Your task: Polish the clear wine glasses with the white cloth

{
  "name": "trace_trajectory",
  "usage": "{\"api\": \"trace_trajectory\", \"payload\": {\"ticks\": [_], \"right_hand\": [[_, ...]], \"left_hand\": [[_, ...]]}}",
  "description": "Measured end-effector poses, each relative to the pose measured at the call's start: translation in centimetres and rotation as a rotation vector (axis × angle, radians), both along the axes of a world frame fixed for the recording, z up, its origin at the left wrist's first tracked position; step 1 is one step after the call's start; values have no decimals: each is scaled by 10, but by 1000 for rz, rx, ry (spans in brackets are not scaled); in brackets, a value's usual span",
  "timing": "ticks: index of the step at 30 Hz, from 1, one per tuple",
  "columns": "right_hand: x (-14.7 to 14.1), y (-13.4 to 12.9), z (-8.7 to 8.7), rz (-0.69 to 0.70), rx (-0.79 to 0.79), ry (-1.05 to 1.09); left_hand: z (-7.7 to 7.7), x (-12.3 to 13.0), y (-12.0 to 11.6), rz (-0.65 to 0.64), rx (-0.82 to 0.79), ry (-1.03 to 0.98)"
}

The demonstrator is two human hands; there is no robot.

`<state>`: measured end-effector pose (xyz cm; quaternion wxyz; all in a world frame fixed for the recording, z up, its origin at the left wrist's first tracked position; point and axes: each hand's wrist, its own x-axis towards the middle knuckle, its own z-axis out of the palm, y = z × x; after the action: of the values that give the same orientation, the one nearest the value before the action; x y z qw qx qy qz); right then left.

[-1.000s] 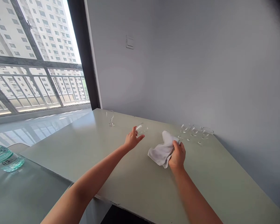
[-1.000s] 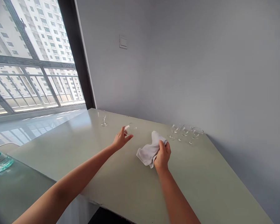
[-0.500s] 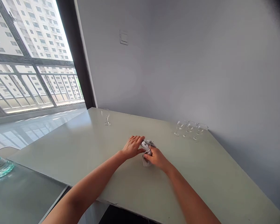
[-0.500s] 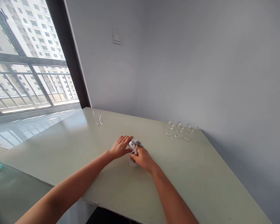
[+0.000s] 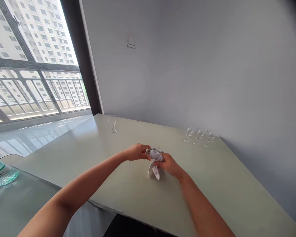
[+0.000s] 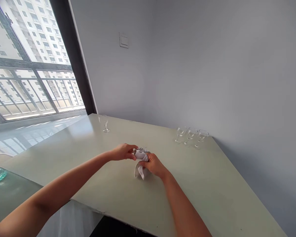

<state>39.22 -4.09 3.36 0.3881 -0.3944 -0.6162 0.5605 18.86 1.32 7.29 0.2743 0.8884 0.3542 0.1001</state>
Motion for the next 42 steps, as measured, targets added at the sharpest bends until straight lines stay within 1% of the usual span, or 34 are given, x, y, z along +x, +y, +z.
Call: {"api": "trace_trajectory", "payload": {"ticks": [1, 2, 3, 4, 5, 7, 8, 9, 10, 11, 12, 13, 14, 15, 17, 19, 20, 21, 22, 23, 24, 25, 27, 28, 29, 30, 32, 33, 34, 35, 36, 38, 40, 42], "right_hand": [[2, 0, 1, 39, 12, -25], [2, 0, 2, 65, 7, -25], [3, 1, 1, 71, -12, -3], [2, 3, 0, 53, -44, 39], [1, 5, -1, 12, -83, 99], [0, 8, -4, -104, -155, 244], [-1, 9, -6, -154, -175, 309], [-1, 10, -7, -184, -180, 354], [-2, 10, -7, -187, -173, 370], [-2, 9, -8, -168, -154, 349], [-2, 7, -7, -139, -126, 296], [-2, 5, -6, -109, -90, 221], [-3, 2, -4, -79, -42, 137], [-4, 0, -1, -52, 22, 55], [-6, -3, 4, -12, 201, -74], [-6, -3, 10, 0, 396, -155], [-5, -2, 11, -12, 470, -182], [-1, 1, 11, -38, 516, -201], [4, 4, 11, -80, 533, -211], [10, 8, 9, -150, 530, -215], [16, 12, 7, -251, 515, -216], [21, 15, 4, -367, 502, -222], [27, 17, 1, -583, 529, -263], [25, 16, 1, -630, 585, -311], [21, 13, 1, -609, 663, -379], [14, 9, 2, -524, 755, -459], [-3, -1, 5, -280, 907, -610], [-12, -6, 7, -179, 942, -664], [-20, -10, 8, -124, 953, -694], [-25, -12, 9, -119, 944, -698], [-28, -13, 10, -148, 916, -680], [-26, -10, 12, -230, 819, -581], [-17, -2, 11, -280, 667, -402], [-5, 7, 7, -301, 432, -181]], "left_hand": [[5, -2, 0, -43, -174, 3], [8, -4, -1, -75, -303, 12], [10, -4, -1, -74, -351, 18], [11, -4, -3, -38, -303, 17], [10, -2, -4, 18, -174, 7], [6, 2, -7, 116, 209, -20], [3, 4, -8, 134, 385, -25], [2, 5, -8, 127, 506, -19], [1, 5, -8, 105, 565, -11], [1, 5, -7, 88, 570, -6], [3, 3, -6, 86, 531, -13], [5, 0, -5, 99, 453, -30], [8, -4, -3, 117, 334, -52], [11, -8, -1, 128, 180, -75], [15, -16, 2, 101, -200, -116], [16, -21, 3, 53, -562, -173], [14, -23, 3, 50, -696, -213], [11, -25, 3, 66, -794, -259], [6, -26, 4, 97, -856, -304], [2, -27, 4, 137, -878, -344], [-3, -28, 5, 186, -864, -376], [-8, -29, 7, 247, -814, -395], [-17, -31, 10, 386, -639, -380], [-21, -31, 11, 446, -537, -347], [-23, -30, 11, 484, -434, -299], [-25, -28, 10, 493, -320, -235], [-27, -23, 4, 455, -84, -100], [-27, -20, -1, 435, 14, -50], [-27, -16, -6, 403, 103, -14], [-26, -13, -11, 357, 191, 9], [-25, -11, -16, 297, 278, 22], [-24, -8, -24, 137, 474, 44], [-25, -6, -29, 11, 653, 52], [-29, -5, -30, -13, 720, 18]]}}
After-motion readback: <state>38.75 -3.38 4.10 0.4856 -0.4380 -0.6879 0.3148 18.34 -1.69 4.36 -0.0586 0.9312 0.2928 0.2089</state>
